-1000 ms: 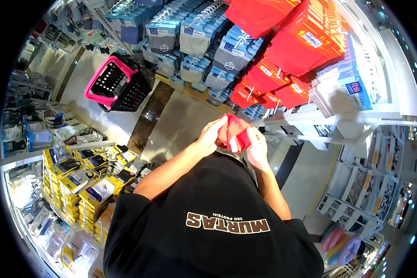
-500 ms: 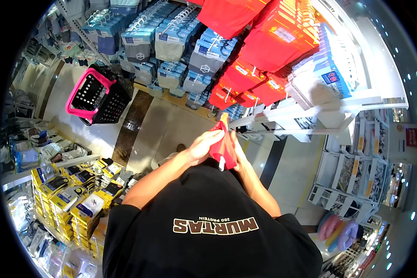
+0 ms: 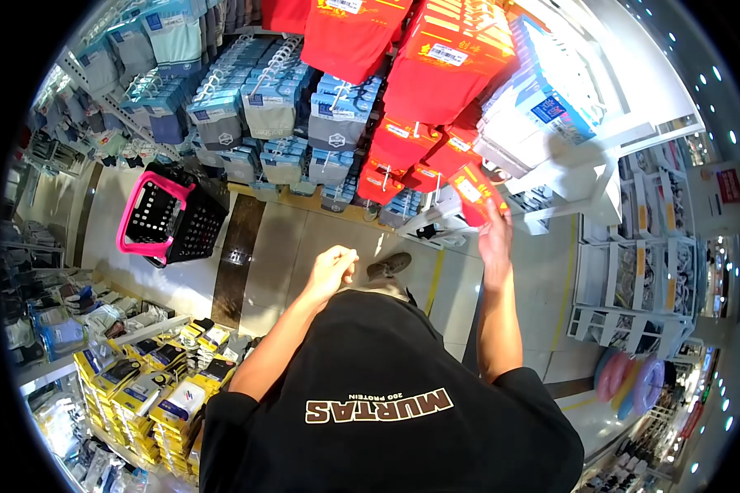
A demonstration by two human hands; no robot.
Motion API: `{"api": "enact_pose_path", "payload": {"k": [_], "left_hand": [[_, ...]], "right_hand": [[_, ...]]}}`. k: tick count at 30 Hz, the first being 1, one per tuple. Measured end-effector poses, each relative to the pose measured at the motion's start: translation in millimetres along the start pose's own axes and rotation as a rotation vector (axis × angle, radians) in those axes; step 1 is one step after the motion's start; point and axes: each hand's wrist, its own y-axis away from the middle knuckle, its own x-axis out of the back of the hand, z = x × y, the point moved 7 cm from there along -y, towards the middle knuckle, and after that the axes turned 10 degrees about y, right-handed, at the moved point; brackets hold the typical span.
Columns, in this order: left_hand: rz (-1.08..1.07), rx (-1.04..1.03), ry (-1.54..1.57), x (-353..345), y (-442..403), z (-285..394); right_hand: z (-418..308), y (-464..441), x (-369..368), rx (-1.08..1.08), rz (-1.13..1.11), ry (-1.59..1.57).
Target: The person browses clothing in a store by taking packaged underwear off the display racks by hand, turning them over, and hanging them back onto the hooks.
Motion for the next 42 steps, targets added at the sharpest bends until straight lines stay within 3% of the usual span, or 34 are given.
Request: {"api": "enact_pose_path", "payload": {"k": [10,14,17,18,20,21,23,29,31,35,39,42], "left_hand": [[0.013,-0.02,0.008,1.8,0.7,-1.7],[0.038,-0.007,-0.003,7.6,2.1,-6.3],[0.059,-0.005,-0.001,13.8,7.5,-6.5],[0.067,-0.004,-0.002,16.1,7.9,-7.4],[0.102,0.002,0.017,19.0,9.0,-6.4],[0.116,-0.003,0.019,20.9,8.7,-5.6],[0.133,0.001,0.009,23.5,9.1,-6.8],[0.127,0.013,-0.049,17.0,11.0,-7.1],[0.125,-0.005,-0.034,15.1,12.1,-6.5],[0.159,-0.025,0.011,15.8,18.3,-6.2],[0.179,-0.047,0.036,21.9,19.9,-5.7],[0.188,-0.053,0.043,24.0,17.5,-5.8]], "right_hand": [[3.3,-63.2,-20.4,0.02,-0.122,0.149],[16.6,-79.4,-19.6,0.014,0.015,0.178],[45.8,-87.6,16.6,0.371,0.442,0.51],[64.9,-76.9,25.8,0.154,0.464,0.44],[104.9,-54.6,12.9,0.041,0.319,0.318],[108.5,-36.9,-13.7,0.024,0.122,0.385],[101.9,-14.0,-60.1,-0.018,0.031,0.366],[58.0,-64.3,-139.0,0.299,-0.061,0.457],[50.4,-79.0,-158.0,0.254,-0.183,0.347],[58.1,-90.9,-158.7,0.086,-0.251,0.334],[66.0,-83.8,-147.6,0.029,-0.32,0.51],[35.9,-49.9,-145.4,0.118,-0.323,0.405]]}}
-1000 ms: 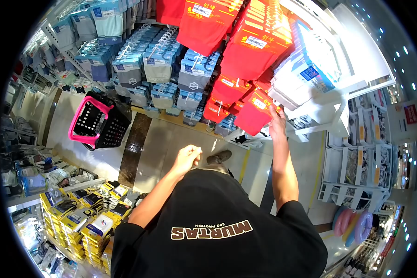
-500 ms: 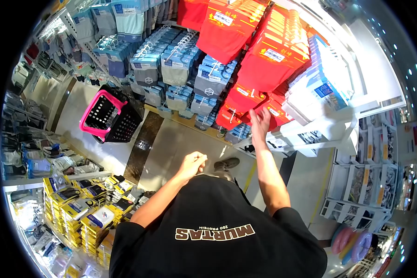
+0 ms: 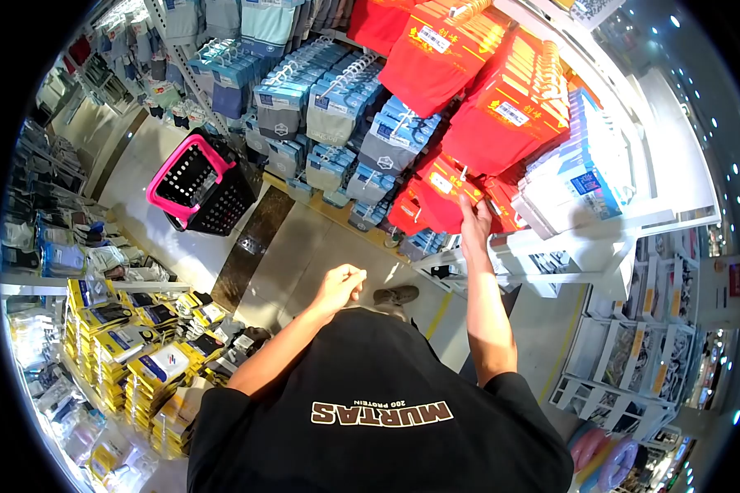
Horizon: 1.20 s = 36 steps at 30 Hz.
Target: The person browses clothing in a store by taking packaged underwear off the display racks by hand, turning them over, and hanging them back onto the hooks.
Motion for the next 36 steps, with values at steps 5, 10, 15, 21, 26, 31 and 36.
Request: {"api": "enact_pose_path", "payload": {"k": [5,10,15,21,26,31,36], "left_hand": [[-0.094,0.011,-0.036,-14.3,-6.4,3.6],[-0.313,-0.335,-0.342,-64.4,-2.8,37.2],[-0.381,-0.259,-0.24,-88.6,-7.2,38.0],[-0.105,-0.308,-0.133,-77.1,-4.6,60.4],[-0.011,-0.313,-0.058,-71.2,-11.7,56.6],[-0.037,-0.264,0.345,-62.3,-11.7,61.4],[-0.078,-0.101,0.256,-51.7,-12.3,51.6]], "right_hand": [[-20.9,42.6,30.6,-0.119,0.083,-0.174],[-30.4,90.3,15.3,-0.209,-0.039,-0.477],[-25.2,115.5,-8.1,-0.264,0.04,-0.596],[-22.2,137.1,-20.1,-0.046,-0.133,0.135],[-24.7,160.6,-60.8,0.081,-0.379,0.272],[-51.2,168.6,-82.1,0.21,-0.556,0.404],[-34.4,168.5,-84.1,0.043,-0.619,0.325]]}}
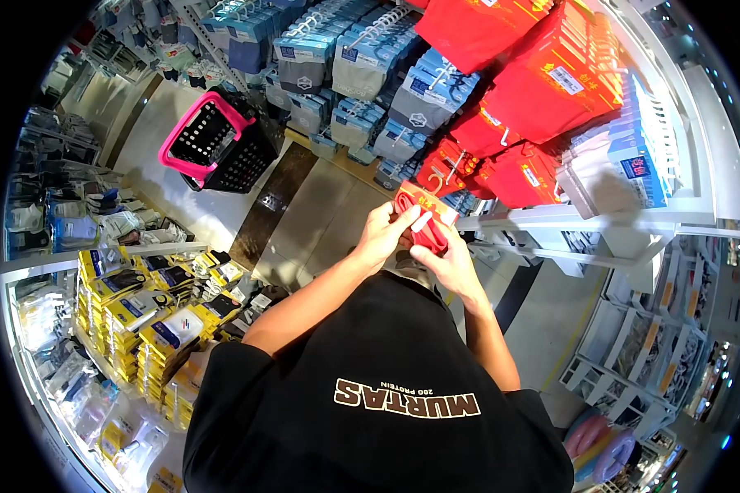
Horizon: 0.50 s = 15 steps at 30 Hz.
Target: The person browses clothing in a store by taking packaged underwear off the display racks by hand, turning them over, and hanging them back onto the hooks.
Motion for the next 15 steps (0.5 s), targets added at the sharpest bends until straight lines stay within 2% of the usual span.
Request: {"api": "enact_pose_path", "payload": {"k": [8,11,14,15], "left_hand": [[0.012,-0.121,-0.054,10.6,-2.2,0.9],[-0.012,-0.117,-0.048,10.2,-2.5,1.1],[-0.034,-0.097,-0.007,3.4,0.7,2.8],[-0.04,-0.091,0.014,0.2,1.6,3.6]], "right_hand": [[28.6,0.1,-8.2,-0.083,-0.09,-0.278],[25.6,-0.5,-5.0,-0.046,0.018,-0.245],[36.0,2.4,2.0,-0.231,0.102,-0.46],[39.7,1.7,6.2,-0.233,0.17,-0.506]]}}
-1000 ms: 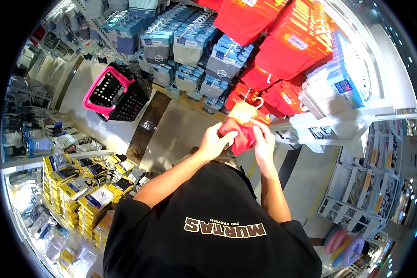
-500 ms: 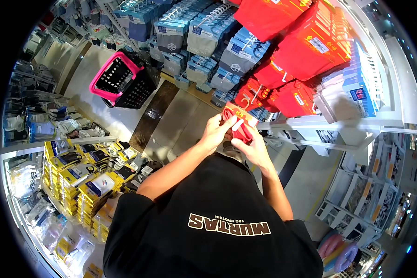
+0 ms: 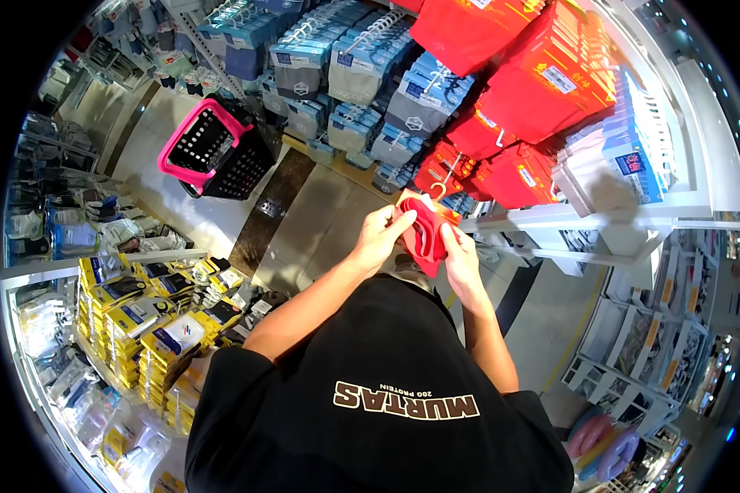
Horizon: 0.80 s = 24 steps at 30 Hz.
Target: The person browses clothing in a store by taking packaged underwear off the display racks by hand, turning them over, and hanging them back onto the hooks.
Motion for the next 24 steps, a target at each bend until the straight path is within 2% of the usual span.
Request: {"api": "enact_pose_path", "payload": {"k": [3,7,9,11,14,16,17,20,22,24], "left_hand": [[-0.04,-0.062,-0.081,18.8,-10.1,-8.8],[-0.002,0.063,-0.018,18.5,-4.5,-12.2],[0.046,0.042,-0.057,20.5,-4.1,-11.1],[0.084,0.048,-0.08,18.6,-5.5,-10.4],[0.124,0.121,-0.124,22.5,-1.2,-12.3],[0.114,0.183,-0.185,34.2,-0.8,-23.5],[0.098,0.202,-0.194,43.0,-0.1,-33.3],[0.084,0.283,-0.214,45.5,9.2,-36.4],[0.083,0.269,-0.222,49.6,8.9,-36.2],[0.095,0.248,-0.222,53.6,8.1,-33.8]], "right_hand": [[5.5,-3.8,16.9,0.042,0.158,-0.108],[2.4,0.3,21.6,0.05,0.209,-0.111],[-5.1,3.0,17.7,0.063,0.219,-0.12],[7.1,-0.4,37.6,0.034,0.228,0.247],[-14.3,-2.7,47.3,0.135,0.302,0.36],[-39.0,-7.2,53.2,0.298,0.399,0.179],[-46.2,-11.4,64.7,0.372,0.42,0.241],[-61.1,-22.9,91.2,0.333,0.48,0.146],[-71.5,-36.9,109.0,0.455,0.431,0.313],[-71.4,-55.6,124.7,0.397,0.468,0.436]]}}
